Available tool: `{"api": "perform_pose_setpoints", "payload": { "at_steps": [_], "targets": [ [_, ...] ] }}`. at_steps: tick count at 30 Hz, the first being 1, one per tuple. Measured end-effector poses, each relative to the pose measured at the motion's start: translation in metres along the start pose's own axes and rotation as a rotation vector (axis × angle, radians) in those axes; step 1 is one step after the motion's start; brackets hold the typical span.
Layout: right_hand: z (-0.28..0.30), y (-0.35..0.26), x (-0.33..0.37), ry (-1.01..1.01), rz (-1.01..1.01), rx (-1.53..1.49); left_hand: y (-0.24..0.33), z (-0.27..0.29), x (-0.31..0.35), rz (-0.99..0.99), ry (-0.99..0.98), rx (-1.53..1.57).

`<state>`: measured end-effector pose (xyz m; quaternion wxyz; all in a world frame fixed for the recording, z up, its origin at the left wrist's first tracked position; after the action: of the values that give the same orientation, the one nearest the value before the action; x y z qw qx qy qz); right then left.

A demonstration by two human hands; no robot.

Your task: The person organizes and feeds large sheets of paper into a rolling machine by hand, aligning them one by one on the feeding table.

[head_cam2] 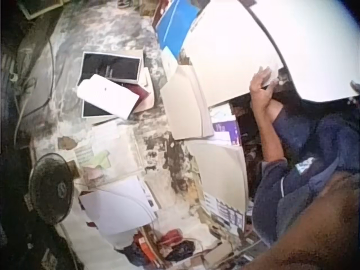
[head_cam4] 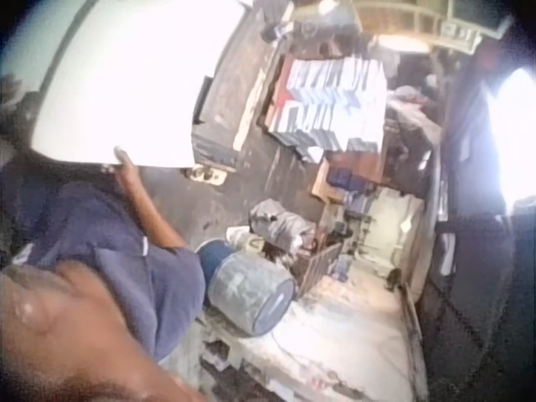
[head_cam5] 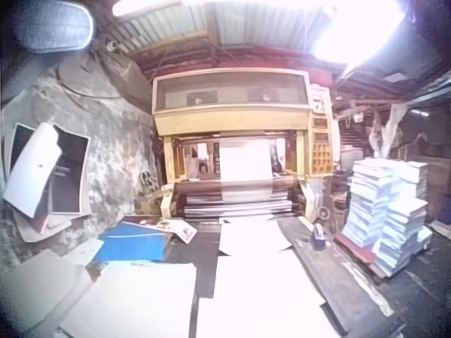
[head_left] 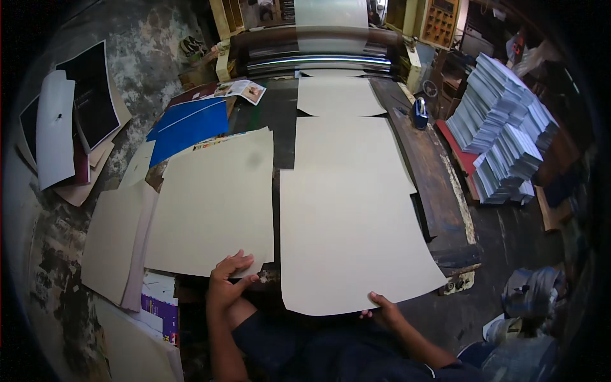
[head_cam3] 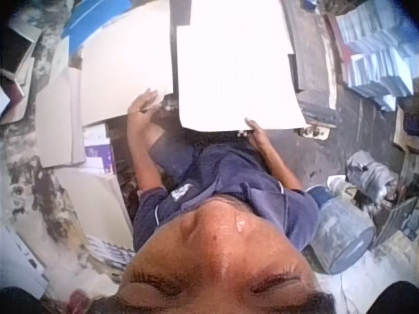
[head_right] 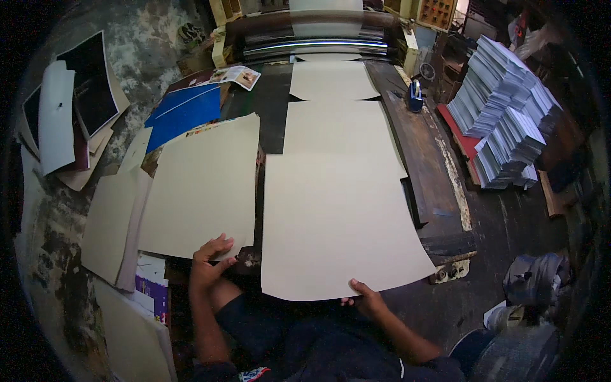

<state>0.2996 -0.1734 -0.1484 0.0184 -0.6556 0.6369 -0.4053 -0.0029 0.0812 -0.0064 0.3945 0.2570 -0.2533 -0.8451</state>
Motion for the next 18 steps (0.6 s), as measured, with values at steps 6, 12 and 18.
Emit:
{"api": "perform_pose_setpoints", "payload": {
  "at_steps": [6,12,18],
  "targets": [
    [0.007,0.014,0.015,0.074,-0.015,-0.056,-0.009,-0.004,-0.001,0.01,0.017,0.023],
    [0.001,0.014,0.008,0.046,-0.039,-0.092,-0.007,-0.012,0.001,0.206,0.077,0.271],
    [-0.006,-0.011,-0.022,0.102,0.017,-0.125,0.007,-0.018,0.003,0.477,0.404,0.328]
  ]
}}
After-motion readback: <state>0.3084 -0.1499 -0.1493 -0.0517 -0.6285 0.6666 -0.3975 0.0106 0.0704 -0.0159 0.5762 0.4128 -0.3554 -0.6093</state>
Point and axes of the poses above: each hand's wrist, its own x-axis away from the middle knuckle, its own z-axis out of the back of the hand, y = z × x, the point moved 5 cm from there along -x, towards the middle knuckle, and after that the axes turned 13 degrees about -x, right-handed, at the moved point
